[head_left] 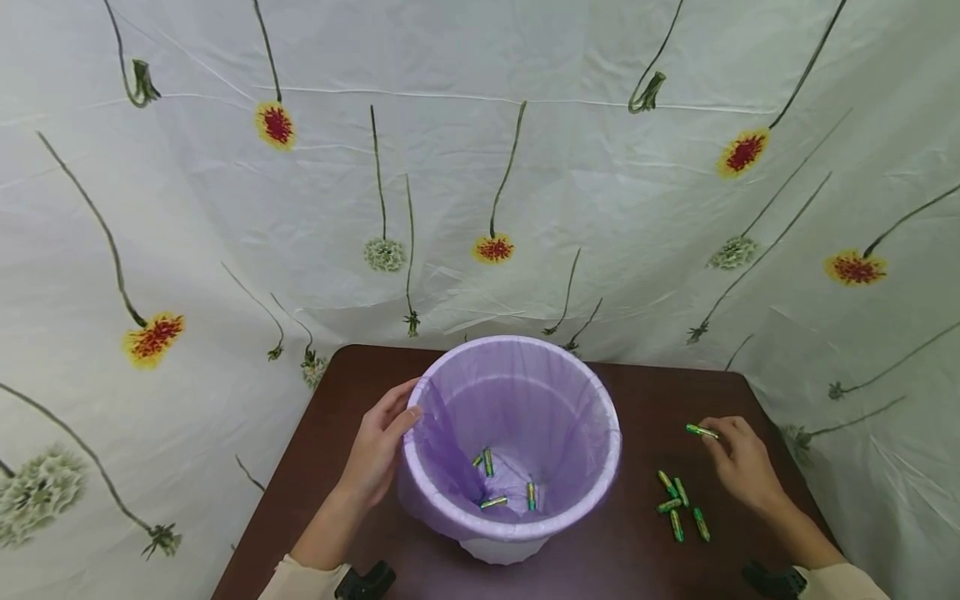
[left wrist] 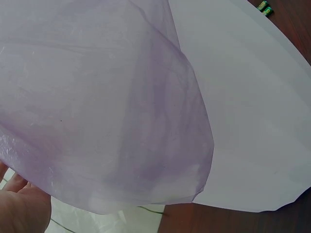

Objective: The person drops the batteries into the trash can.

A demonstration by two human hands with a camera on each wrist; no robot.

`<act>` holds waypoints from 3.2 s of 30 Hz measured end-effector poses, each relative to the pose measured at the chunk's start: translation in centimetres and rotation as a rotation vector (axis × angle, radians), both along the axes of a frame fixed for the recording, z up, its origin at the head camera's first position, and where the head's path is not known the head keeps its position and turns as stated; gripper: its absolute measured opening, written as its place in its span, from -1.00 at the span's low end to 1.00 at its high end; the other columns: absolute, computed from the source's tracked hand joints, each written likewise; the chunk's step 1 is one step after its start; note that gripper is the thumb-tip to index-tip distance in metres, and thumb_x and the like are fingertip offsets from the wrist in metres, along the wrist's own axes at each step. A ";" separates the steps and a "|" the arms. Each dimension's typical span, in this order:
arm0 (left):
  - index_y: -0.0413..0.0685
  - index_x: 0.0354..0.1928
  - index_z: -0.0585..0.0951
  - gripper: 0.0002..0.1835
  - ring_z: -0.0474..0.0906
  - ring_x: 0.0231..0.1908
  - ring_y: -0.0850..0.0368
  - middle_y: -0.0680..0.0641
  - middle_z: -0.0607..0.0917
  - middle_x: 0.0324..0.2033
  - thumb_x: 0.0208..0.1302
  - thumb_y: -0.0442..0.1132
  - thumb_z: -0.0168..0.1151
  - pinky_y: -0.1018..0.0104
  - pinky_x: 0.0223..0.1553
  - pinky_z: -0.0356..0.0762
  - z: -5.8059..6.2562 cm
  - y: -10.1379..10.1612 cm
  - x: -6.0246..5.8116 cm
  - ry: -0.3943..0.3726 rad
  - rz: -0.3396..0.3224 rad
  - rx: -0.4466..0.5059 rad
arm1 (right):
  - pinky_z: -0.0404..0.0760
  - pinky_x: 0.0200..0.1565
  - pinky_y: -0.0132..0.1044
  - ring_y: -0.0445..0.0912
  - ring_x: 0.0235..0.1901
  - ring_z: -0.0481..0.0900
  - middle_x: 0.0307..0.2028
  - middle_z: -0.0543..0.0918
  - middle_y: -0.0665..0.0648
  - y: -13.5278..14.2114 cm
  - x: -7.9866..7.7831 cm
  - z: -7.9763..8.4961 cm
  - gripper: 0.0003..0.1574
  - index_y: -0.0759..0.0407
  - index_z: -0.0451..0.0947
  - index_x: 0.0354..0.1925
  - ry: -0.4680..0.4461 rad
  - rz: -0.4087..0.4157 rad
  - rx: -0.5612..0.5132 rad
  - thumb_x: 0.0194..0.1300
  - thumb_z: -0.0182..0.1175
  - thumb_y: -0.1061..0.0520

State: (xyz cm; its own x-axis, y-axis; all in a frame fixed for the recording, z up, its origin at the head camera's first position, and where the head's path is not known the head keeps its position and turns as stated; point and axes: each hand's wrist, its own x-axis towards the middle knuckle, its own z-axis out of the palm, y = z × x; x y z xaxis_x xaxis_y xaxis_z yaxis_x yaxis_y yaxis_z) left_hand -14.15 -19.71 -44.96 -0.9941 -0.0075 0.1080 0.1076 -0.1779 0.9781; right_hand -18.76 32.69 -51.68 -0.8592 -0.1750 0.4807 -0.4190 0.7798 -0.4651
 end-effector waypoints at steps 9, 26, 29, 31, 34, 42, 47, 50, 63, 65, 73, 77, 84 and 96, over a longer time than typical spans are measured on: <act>-0.33 0.43 0.37 -0.49 0.57 0.17 -0.02 -0.35 0.47 0.34 0.50 -0.39 0.12 0.23 0.11 0.59 -0.1 0.3 -0.2 0.001 -0.010 -0.004 | 0.38 -0.40 -0.18 -0.14 -0.35 0.39 -0.19 0.55 0.18 -0.5 -0.6 2.2 -0.73 0.33 0.66 -0.08 0.043 0.046 0.043 0.25 0.33 0.48; -0.35 0.43 0.37 -0.50 0.58 0.14 0.02 -0.38 0.47 0.32 0.51 -0.40 0.10 0.26 0.10 0.59 -0.1 0.1 -0.1 0.011 0.004 -0.011 | 0.41 -0.40 -0.28 -0.19 -0.33 0.40 -0.15 0.56 0.14 -3.2 -1.6 5.6 -0.75 0.32 0.67 -0.03 0.032 0.134 0.001 0.32 0.31 0.44; -0.35 0.43 0.37 -0.50 0.59 0.13 0.02 -0.38 0.48 0.31 0.51 -0.40 0.10 0.25 0.09 0.60 -0.1 0.1 -0.1 0.013 0.002 -0.011 | 0.45 -0.40 -0.29 -0.20 -0.32 0.42 -0.15 0.56 0.11 -3.9 -1.5 6.0 -0.75 0.29 0.67 -0.04 0.020 0.156 -0.008 0.34 0.30 0.44; -0.35 0.43 0.37 -0.50 0.59 0.13 0.02 -0.38 0.48 0.31 0.51 -0.40 0.10 0.25 0.09 0.60 0.0 0.1 -0.1 0.013 -0.001 -0.011 | 0.47 -0.41 -0.30 -0.21 -0.32 0.43 -0.15 0.55 0.09 -4.3 -1.4 6.2 -0.76 0.26 0.67 -0.05 0.016 0.165 -0.012 0.34 0.30 0.44; -0.35 0.43 0.37 -0.50 0.59 0.12 0.03 -0.39 0.48 0.31 0.51 -0.41 0.10 0.26 0.08 0.60 0.0 0.1 -0.1 0.009 -0.001 -0.013 | 0.47 -0.40 -0.32 -0.21 -0.30 0.43 -0.16 0.56 0.07 -4.9 -1.5 6.5 -0.73 0.24 0.67 -0.06 0.028 0.185 -0.019 0.32 0.31 0.46; -0.36 0.42 0.38 -0.51 0.59 0.12 0.04 -0.38 0.48 0.31 0.51 -0.41 0.10 0.26 0.08 0.60 -0.2 0.1 -0.1 0.015 0.002 -0.005 | 0.48 -0.36 -0.32 -0.19 -0.23 0.44 -0.14 0.57 0.05 -6.6 -1.9 7.9 -0.71 0.24 0.67 -0.07 0.055 0.242 -0.041 0.30 0.30 0.48; -0.35 0.42 0.38 -0.50 0.59 0.12 0.03 -0.38 0.48 0.31 0.51 -0.40 0.11 0.26 0.08 0.60 -0.1 0.2 0.0 0.014 0.002 -0.012 | 0.56 -0.30 -0.31 -0.18 -0.23 0.51 -0.14 0.58 0.04 -7.4 -2.1 8.6 -0.71 0.23 0.67 -0.06 0.039 0.280 -0.052 0.31 0.29 0.48; -0.33 0.42 0.39 -0.51 0.59 0.12 0.03 -0.37 0.49 0.31 0.51 -0.41 0.11 0.27 0.07 0.60 0.0 0.1 0.1 0.008 0.012 -0.018 | 0.58 -0.31 -0.29 -0.19 -0.27 0.52 -0.14 0.58 0.05 -8.1 -2.3 9.0 -0.72 0.23 0.67 -0.04 0.024 0.308 -0.057 0.34 0.28 0.46; -0.33 0.42 0.39 -0.51 0.59 0.13 0.00 -0.37 0.49 0.30 0.51 -0.40 0.11 0.26 0.09 0.60 0.0 0.3 0.0 0.004 0.007 -0.018 | 0.54 -0.30 -0.28 -0.18 -0.28 0.50 -0.14 0.56 -0.01 -10.3 -2.7 10.6 -0.72 0.18 0.66 -0.04 0.036 0.385 -0.071 0.34 0.29 0.44; -0.32 0.42 0.39 -0.51 0.59 0.13 0.00 -0.36 0.49 0.30 0.51 -0.40 0.11 0.26 0.09 0.60 0.0 0.2 0.0 0.003 0.007 -0.021 | 0.53 -0.30 -0.29 -0.18 -0.28 0.50 -0.13 0.56 -0.01 -10.7 -2.8 10.9 -0.71 0.18 0.66 -0.04 0.039 0.400 -0.077 0.33 0.29 0.45; -0.33 0.42 0.39 -0.51 0.60 0.11 0.01 -0.38 0.50 0.28 0.51 -0.40 0.10 0.26 0.07 0.60 0.1 0.2 0.0 0.008 0.005 -0.009 | 0.53 -0.31 -0.24 -0.18 -0.30 0.49 -0.14 0.56 -0.01 -12.5 -3.3 12.3 -0.69 0.21 0.66 -0.02 0.052 0.467 -0.076 0.32 0.29 0.45; -0.33 0.41 0.40 -0.52 0.60 0.10 0.01 -0.39 0.52 0.27 0.51 -0.41 0.09 0.26 0.07 0.60 0.2 0.3 0.0 0.010 0.009 -0.005 | 0.53 -0.29 -0.28 -0.17 -0.28 0.50 -0.12 0.56 0.02 -13.5 -3.5 12.7 -0.71 0.23 0.67 -0.01 0.034 0.506 -0.079 0.33 0.30 0.44; -0.32 0.42 0.40 -0.51 0.59 0.12 0.01 -0.37 0.51 0.28 0.50 -0.41 0.10 0.27 0.09 0.59 0.3 0.4 0.1 -0.012 0.017 -0.026 | 0.55 -0.36 -0.30 -0.18 -0.32 0.48 -0.10 0.54 0.03 -15.4 -4.0 13.2 -0.72 0.18 0.66 0.00 0.000 0.576 -0.076 0.39 0.25 0.42; -0.30 0.42 0.41 -0.52 0.58 0.14 -0.01 -0.35 0.52 0.29 0.50 -0.41 0.10 0.27 0.10 0.58 0.1 0.4 0.1 -0.022 0.026 -0.010 | 0.45 -0.43 -0.30 -0.20 -0.41 0.38 -0.15 0.55 0.03 -18.4 -5.4 14.1 -0.76 0.18 0.67 -0.02 0.076 0.639 -0.044 0.38 0.28 0.36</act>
